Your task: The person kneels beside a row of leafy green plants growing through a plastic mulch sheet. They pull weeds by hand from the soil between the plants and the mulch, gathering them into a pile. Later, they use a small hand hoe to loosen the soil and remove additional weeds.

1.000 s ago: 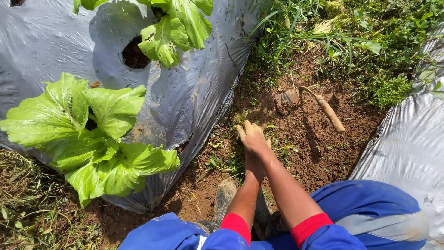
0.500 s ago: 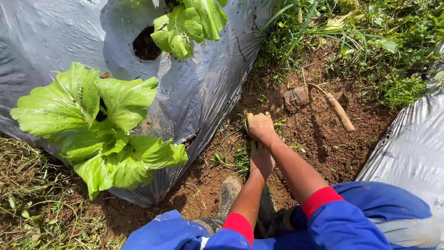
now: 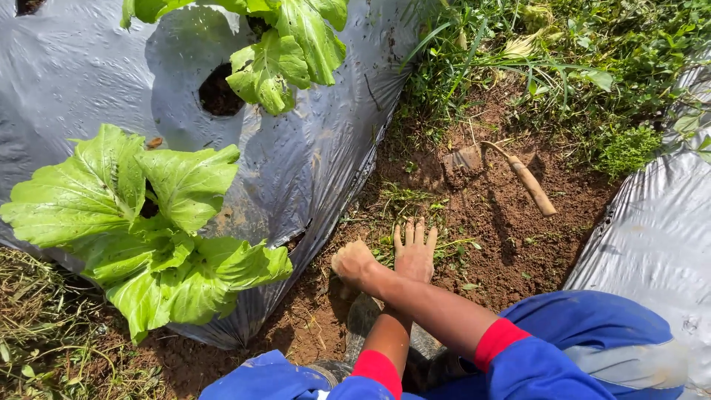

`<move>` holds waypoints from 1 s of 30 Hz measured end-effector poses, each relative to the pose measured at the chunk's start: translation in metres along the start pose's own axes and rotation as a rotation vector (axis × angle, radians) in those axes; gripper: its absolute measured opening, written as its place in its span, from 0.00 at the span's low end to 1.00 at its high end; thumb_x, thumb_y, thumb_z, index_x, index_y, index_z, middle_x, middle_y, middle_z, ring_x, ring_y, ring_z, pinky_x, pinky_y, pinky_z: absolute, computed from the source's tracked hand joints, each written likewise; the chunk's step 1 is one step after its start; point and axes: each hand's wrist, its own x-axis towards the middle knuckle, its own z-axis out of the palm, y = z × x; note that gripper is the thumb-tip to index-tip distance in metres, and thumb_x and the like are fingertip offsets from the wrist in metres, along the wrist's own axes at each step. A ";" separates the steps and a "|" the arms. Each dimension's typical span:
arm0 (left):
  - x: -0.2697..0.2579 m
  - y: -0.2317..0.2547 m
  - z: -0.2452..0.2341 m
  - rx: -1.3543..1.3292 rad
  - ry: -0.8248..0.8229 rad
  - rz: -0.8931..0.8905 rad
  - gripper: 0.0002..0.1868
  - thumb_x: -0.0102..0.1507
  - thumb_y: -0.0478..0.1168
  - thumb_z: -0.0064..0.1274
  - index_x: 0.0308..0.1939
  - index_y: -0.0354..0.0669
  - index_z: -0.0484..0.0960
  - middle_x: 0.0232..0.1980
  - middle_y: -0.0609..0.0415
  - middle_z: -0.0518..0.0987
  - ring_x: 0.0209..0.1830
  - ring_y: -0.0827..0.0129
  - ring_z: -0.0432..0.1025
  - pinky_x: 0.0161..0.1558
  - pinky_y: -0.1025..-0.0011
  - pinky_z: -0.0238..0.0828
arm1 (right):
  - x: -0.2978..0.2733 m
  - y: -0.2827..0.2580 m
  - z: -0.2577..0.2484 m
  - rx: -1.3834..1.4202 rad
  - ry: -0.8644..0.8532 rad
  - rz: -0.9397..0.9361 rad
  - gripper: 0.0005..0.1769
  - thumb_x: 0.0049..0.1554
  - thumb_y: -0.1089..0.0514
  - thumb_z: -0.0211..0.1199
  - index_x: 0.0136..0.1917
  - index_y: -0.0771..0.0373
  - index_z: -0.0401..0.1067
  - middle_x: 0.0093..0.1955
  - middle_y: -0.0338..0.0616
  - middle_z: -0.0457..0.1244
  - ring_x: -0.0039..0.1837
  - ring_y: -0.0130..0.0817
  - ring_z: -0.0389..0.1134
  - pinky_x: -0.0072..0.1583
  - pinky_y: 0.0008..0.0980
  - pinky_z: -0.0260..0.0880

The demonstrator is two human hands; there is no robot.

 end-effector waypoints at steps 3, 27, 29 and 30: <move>0.010 0.001 0.000 0.031 0.001 -0.052 0.41 0.62 0.27 0.53 0.76 0.51 0.53 0.77 0.37 0.55 0.82 0.47 0.44 0.77 0.40 0.25 | 0.026 0.010 0.050 0.114 0.060 -0.138 0.22 0.53 0.43 0.62 0.57 0.54 0.71 0.52 0.43 0.68 0.57 0.42 0.70 0.56 0.47 0.71; 0.003 -0.015 0.005 0.339 -0.058 -0.040 0.47 0.61 0.37 0.55 0.77 0.54 0.43 0.83 0.41 0.42 0.83 0.52 0.36 0.77 0.36 0.17 | 0.014 0.166 0.026 0.363 0.240 0.252 0.56 0.35 0.44 0.84 0.71 0.51 0.58 0.71 0.56 0.52 0.74 0.56 0.52 0.71 0.60 0.53; 0.006 -0.020 0.016 0.370 -0.027 -0.030 0.44 0.62 0.38 0.53 0.77 0.54 0.44 0.83 0.41 0.43 0.83 0.52 0.37 0.77 0.35 0.17 | -0.024 0.155 -0.042 0.371 0.182 0.304 0.72 0.33 0.37 0.85 0.81 0.46 0.47 0.83 0.62 0.36 0.80 0.62 0.44 0.77 0.69 0.32; 0.005 -0.022 0.021 0.386 -0.014 -0.025 0.43 0.62 0.38 0.52 0.77 0.54 0.44 0.82 0.40 0.43 0.83 0.51 0.37 0.76 0.34 0.17 | -0.028 0.155 -0.053 0.373 0.182 0.301 0.72 0.33 0.37 0.85 0.81 0.46 0.47 0.83 0.62 0.36 0.80 0.62 0.44 0.77 0.69 0.32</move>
